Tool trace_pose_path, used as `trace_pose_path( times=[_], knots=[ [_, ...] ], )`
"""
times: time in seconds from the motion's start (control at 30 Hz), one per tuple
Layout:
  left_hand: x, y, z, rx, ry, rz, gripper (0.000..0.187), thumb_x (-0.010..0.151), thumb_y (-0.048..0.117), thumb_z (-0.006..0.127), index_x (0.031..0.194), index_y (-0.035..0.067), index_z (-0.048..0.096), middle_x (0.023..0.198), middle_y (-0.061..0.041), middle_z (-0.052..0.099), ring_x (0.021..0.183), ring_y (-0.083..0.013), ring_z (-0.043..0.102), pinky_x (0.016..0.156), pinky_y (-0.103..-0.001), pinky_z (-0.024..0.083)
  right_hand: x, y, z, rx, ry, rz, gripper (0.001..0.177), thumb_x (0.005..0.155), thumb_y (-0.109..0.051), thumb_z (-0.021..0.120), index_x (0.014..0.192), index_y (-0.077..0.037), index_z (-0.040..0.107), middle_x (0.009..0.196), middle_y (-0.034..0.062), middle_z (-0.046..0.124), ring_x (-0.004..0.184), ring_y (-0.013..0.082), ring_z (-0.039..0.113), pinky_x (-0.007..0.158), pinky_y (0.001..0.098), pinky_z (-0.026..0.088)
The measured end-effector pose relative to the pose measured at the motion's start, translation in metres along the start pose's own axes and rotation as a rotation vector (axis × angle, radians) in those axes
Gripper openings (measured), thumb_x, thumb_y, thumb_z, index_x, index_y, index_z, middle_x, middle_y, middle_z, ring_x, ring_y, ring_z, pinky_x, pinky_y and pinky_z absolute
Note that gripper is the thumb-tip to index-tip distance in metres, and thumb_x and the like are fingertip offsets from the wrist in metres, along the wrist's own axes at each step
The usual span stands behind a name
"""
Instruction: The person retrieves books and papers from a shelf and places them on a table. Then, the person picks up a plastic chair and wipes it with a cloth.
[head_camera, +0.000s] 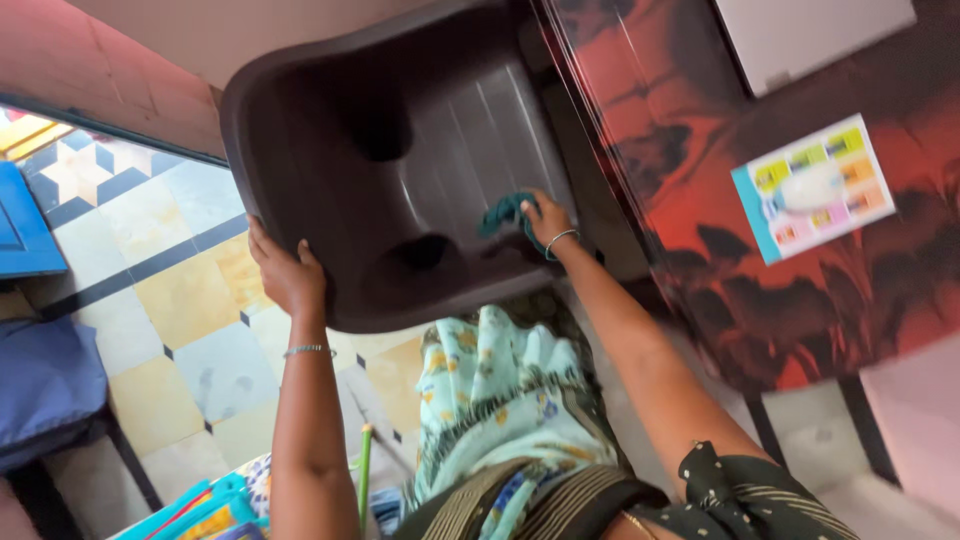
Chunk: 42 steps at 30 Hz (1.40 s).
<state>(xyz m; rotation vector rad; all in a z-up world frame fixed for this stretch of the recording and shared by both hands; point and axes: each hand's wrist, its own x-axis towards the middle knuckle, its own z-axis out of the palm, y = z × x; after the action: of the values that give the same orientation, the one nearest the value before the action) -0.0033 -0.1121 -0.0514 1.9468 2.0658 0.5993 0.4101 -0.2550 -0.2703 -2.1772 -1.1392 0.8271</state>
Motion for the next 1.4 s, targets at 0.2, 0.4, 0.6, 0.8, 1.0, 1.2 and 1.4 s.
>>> trace_pose_path(
  times=[0.2, 0.4, 0.6, 0.8, 1.0, 1.2, 1.4],
  knots=[
    [-0.006, -0.001, 0.002, 0.051, 0.097, 0.082, 0.087, 0.090, 0.011, 0.077, 0.163, 0.011, 0.030, 0.157, -0.022, 0.046, 0.134, -0.0451, 0.055, 0.102, -0.049, 0.051, 0.142, -0.011, 0.007, -0.176, 0.241, -0.193, 0.062, 0.102, -0.041, 0.062, 0.158, -0.029, 0.039, 0.168, 0.0154, 0.029, 0.151, 0.0473, 0.028, 0.120, 0.0607, 0.030],
    [-0.012, 0.005, -0.006, 0.070, 0.070, 0.074, 0.085, 0.093, 0.011, 0.076, 0.164, 0.009, 0.030, 0.160, -0.023, 0.047, 0.125, -0.0464, 0.060, 0.092, -0.050, 0.054, 0.237, 0.001, 0.064, -0.579, -0.115, 0.090, 0.085, 0.099, -0.070, 0.043, 0.166, -0.037, 0.002, 0.171, 0.0106, -0.012, 0.156, 0.0466, -0.013, 0.121, 0.0732, 0.004],
    [-0.012, 0.007, -0.013, 0.076, 0.048, 0.081, 0.088, 0.093, 0.010, 0.075, 0.167, 0.010, 0.028, 0.159, -0.024, 0.047, 0.129, -0.0462, 0.060, 0.097, -0.049, 0.055, 0.259, -0.047, 0.123, -0.732, -0.052, -0.128, 0.082, 0.100, -0.062, 0.046, 0.168, -0.033, 0.010, 0.171, 0.0182, -0.004, 0.152, 0.0518, -0.009, 0.115, 0.0797, 0.007],
    [-0.013, 0.010, -0.013, 0.078, 0.062, 0.090, 0.088, 0.093, 0.009, 0.076, 0.166, 0.008, 0.027, 0.159, -0.025, 0.046, 0.131, -0.0472, 0.057, 0.098, -0.049, 0.053, 0.119, -0.071, 0.206, -0.777, -0.523, -0.791, 0.070, 0.095, -0.056, 0.058, 0.159, -0.041, 0.033, 0.169, 0.0090, 0.015, 0.155, 0.0440, -0.003, 0.117, 0.0762, 0.009],
    [-0.010, 0.015, -0.011, 0.056, 0.042, 0.008, 0.087, 0.091, 0.010, 0.076, 0.164, 0.011, 0.028, 0.161, -0.019, 0.045, 0.127, -0.0441, 0.059, 0.093, -0.048, 0.054, 0.081, 0.010, 0.146, -0.943, -0.946, -1.063, 0.077, 0.083, -0.018, 0.076, 0.149, -0.047, 0.048, 0.176, -0.0026, 0.009, 0.160, 0.0242, 0.012, 0.125, 0.0494, 0.024],
    [-0.007, 0.004, 0.001, 0.045, 0.065, 0.031, 0.088, 0.091, 0.011, 0.077, 0.165, 0.013, 0.027, 0.159, -0.017, 0.045, 0.130, -0.0418, 0.058, 0.095, -0.047, 0.054, 0.076, 0.032, 0.024, -1.120, -0.954, -0.501, 0.053, 0.089, -0.018, 0.069, 0.136, -0.044, 0.061, 0.166, -0.0033, 0.024, 0.144, 0.0282, 0.036, 0.110, 0.0508, 0.040],
    [0.006, -0.010, 0.013, 0.079, -0.037, 0.006, 0.096, 0.090, 0.020, 0.076, 0.166, 0.012, 0.018, 0.168, -0.028, 0.022, 0.141, -0.0480, 0.041, 0.112, -0.053, 0.041, -0.003, -0.024, -0.054, -0.687, -0.561, -0.345, 0.052, 0.081, -0.029, 0.070, 0.133, -0.024, 0.064, 0.145, 0.0138, 0.051, 0.121, 0.0385, 0.058, 0.096, 0.0504, 0.050]
  ],
)
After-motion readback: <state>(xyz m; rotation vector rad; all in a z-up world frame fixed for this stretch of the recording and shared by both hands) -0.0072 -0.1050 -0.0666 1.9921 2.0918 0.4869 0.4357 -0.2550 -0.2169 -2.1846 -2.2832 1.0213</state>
